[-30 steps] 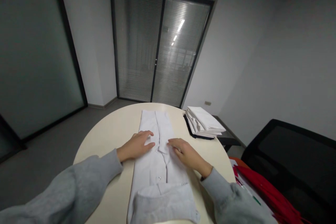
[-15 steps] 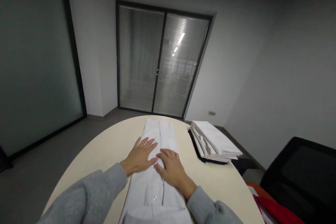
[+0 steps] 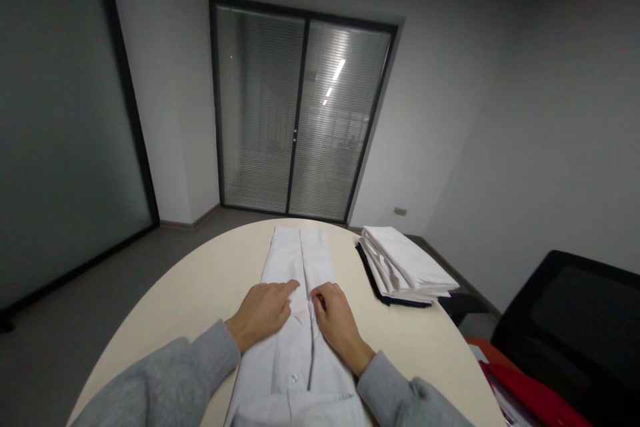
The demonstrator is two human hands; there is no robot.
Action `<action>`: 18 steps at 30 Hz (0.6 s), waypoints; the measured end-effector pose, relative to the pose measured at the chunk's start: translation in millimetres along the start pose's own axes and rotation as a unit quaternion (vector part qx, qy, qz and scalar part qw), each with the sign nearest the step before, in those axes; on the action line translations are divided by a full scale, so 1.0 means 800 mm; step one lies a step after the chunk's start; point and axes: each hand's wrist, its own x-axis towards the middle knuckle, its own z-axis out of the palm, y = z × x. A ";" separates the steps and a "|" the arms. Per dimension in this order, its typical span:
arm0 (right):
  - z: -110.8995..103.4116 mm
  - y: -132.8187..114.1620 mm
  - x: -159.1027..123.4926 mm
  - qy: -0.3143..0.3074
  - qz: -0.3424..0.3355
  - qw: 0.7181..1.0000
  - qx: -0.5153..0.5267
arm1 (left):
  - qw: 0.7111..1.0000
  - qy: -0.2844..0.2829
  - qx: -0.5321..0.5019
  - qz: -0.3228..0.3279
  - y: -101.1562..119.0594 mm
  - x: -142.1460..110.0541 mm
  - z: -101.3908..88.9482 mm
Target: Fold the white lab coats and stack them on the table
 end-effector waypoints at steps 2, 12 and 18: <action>-0.001 0.003 -0.002 0.025 0.008 1.000 0.010 | 0.999 0.015 0.013 -0.035 -0.007 -0.004 -0.013; -0.035 0.029 -0.011 0.099 0.067 0.989 -0.092 | 0.950 -0.063 0.069 -0.297 -0.084 -0.081 -0.055; -0.082 0.024 -0.010 0.125 0.055 0.954 -0.266 | 0.956 0.010 0.153 -0.250 -0.099 -0.079 -0.068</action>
